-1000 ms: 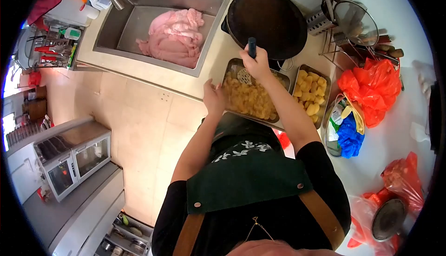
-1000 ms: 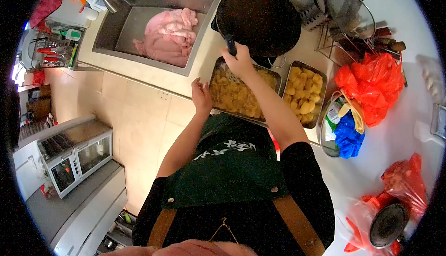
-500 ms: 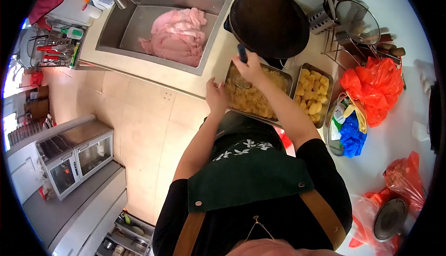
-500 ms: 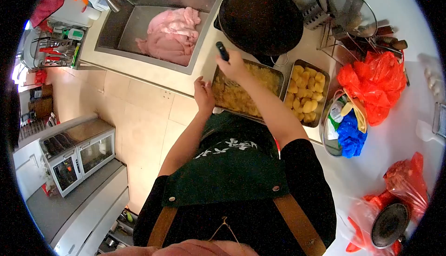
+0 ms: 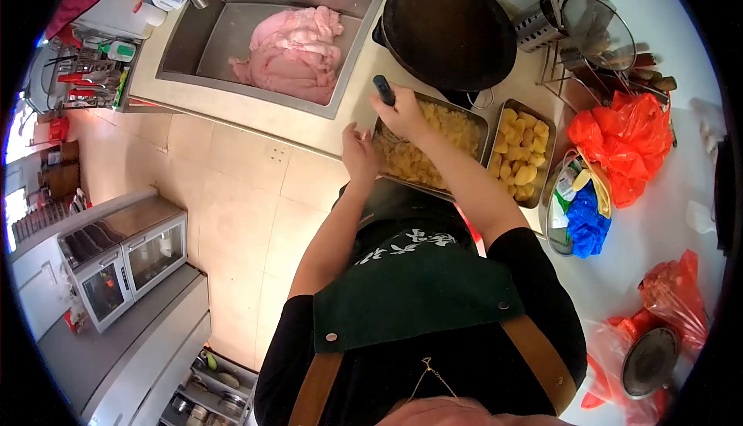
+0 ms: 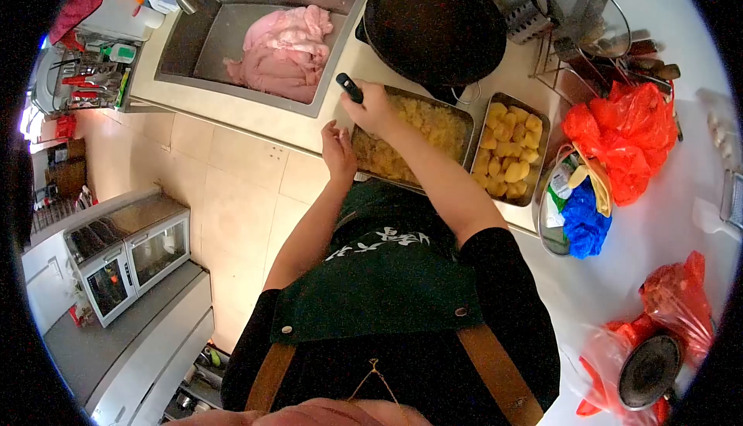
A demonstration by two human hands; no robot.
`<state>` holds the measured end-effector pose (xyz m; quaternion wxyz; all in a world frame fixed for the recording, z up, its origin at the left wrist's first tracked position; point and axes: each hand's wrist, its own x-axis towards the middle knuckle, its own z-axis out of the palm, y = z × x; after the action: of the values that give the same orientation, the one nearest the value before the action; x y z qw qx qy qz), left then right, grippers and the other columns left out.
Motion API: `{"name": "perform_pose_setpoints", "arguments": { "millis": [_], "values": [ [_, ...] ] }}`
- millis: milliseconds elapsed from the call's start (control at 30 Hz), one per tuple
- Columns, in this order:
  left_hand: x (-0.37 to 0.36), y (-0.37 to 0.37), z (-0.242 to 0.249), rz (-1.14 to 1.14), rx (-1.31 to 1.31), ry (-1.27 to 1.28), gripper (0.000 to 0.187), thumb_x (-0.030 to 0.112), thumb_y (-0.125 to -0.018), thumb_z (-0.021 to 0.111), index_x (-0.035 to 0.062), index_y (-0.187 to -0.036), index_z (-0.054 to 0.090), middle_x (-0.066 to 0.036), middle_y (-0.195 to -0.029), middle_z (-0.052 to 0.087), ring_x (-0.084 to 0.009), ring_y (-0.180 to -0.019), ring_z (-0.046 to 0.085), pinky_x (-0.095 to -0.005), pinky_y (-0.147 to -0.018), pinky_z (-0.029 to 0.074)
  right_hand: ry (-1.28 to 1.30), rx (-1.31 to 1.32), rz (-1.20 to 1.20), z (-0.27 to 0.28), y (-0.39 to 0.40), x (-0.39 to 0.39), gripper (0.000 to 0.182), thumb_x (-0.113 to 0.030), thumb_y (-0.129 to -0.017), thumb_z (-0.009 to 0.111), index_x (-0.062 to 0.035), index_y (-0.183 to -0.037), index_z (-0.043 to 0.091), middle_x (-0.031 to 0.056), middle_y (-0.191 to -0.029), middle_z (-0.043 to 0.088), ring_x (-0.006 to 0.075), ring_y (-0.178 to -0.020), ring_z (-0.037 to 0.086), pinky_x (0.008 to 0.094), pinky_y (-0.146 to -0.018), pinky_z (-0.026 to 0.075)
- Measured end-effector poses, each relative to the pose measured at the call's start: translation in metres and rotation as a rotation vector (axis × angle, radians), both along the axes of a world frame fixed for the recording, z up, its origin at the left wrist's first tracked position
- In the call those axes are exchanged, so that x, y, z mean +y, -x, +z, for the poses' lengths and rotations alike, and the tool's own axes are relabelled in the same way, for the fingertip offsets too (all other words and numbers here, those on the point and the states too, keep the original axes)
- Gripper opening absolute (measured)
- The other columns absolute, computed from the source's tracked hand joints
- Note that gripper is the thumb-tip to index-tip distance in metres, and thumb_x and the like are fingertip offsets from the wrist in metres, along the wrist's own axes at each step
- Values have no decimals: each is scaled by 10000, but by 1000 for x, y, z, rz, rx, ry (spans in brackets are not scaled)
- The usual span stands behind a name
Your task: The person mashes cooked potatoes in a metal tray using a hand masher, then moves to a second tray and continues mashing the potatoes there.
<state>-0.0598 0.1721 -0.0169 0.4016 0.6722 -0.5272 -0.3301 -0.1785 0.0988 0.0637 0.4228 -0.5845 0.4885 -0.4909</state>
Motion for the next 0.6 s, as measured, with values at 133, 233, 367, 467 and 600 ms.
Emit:
{"name": "perform_pose_setpoints", "arguments": {
  "millis": [133,233,367,467,600],
  "values": [
    [-1,-1,-2,-11,11,18,287,173,-946,476,-1,-1170,430,-93,-822,517,-196,-665,511,-327,-621,429,-30,66,-21,8,15,2,187,-138,-804,578,4,-707,506,68,-519,415,136,-483,376,318,-463,336],
    [1,-1,-1,-11,83,8,282,178,-951,467,-12,-1156,426,-104,-827,520,-191,-704,527,-321,-646,436,-69,2,5,29,11,18,188,-130,-812,568,1,-697,497,59,-520,420,129,-485,388,313,-469,337],
    [0,0,-11,31,104,58,311,164,-930,477,-14,-1180,428,-167,-836,555,-306,-723,552,-381,-659,436,-29,-73,49,39,-8,26,184,-120,-805,563,1,-681,501,69,-504,418,117,-474,399,302,-466,347],
    [-2,-1,-28,46,131,98,306,167,-931,477,-13,-1174,428,-168,-831,558,-311,-720,553,-385,-651,432,-64,3,59,12,-16,29,180,-131,-786,575,6,-683,518,107,-511,465,171,-461,462,315,-473,373],
    [0,-2,-30,30,118,77,305,164,-929,485,-12,-1171,427,-146,-789,550,-294,-681,548,-378,-629,430,1,61,84,5,-14,26,170,-135,-768,579,6,-686,533,143,-525,494,254,-471,518,339,-477,392]
  ]
}}
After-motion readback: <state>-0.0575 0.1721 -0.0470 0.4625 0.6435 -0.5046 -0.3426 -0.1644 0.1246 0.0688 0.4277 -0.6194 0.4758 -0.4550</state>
